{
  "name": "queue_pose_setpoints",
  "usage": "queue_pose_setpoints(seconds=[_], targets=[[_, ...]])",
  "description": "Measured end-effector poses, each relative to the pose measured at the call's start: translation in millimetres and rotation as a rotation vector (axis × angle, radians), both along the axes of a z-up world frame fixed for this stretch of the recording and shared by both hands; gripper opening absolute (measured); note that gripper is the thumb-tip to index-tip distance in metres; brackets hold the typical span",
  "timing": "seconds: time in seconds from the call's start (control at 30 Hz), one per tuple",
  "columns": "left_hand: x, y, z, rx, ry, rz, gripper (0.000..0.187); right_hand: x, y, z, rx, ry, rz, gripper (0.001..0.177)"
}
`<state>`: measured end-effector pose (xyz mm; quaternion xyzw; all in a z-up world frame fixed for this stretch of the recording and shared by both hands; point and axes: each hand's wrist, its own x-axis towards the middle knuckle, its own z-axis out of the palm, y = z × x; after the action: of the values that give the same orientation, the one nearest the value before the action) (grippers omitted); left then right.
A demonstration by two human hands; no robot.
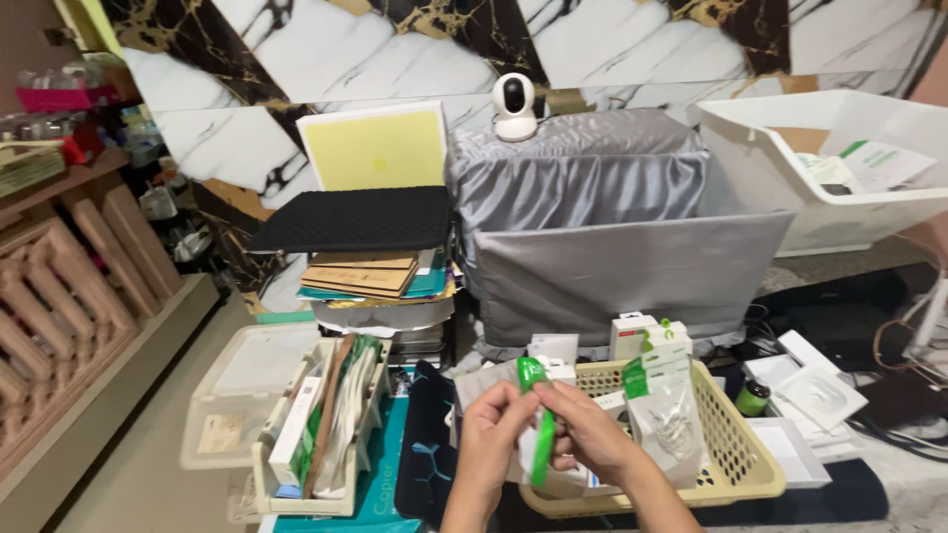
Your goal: The person organizes various electronic accessories and office supplies on a cluttered desk. They untangle a white cable, examine several small product boxes, and place items into a plastic basket and a storage bin.
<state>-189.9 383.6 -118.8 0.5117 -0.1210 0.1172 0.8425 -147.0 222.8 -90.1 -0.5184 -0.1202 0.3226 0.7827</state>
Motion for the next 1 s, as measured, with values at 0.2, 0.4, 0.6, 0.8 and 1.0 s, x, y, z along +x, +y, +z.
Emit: queue_pose_setpoints(seconds=[0.2,0.4,0.6,0.8,1.0], targets=[[-11,-12,13,0.551,0.066,0.613,0.027,0,5,-11,-0.436,-0.22,-0.088,0.024],[-30,-6,38,1.046,-0.015,0.769,0.02,6,1,-24,-0.986,-0.783,-0.342,0.034],[-13,10,40,1.255,-0.469,0.591,0.016,34,-20,-39,-1.097,-0.834,-0.341,0.035],[-4,21,62,1.629,-0.457,0.167,0.02,51,-48,-14,-1.079,-0.598,-0.174,0.031],[-17,20,86,1.674,-0.436,0.165,0.044,37,-57,9,-1.018,-0.513,-0.041,0.041]])
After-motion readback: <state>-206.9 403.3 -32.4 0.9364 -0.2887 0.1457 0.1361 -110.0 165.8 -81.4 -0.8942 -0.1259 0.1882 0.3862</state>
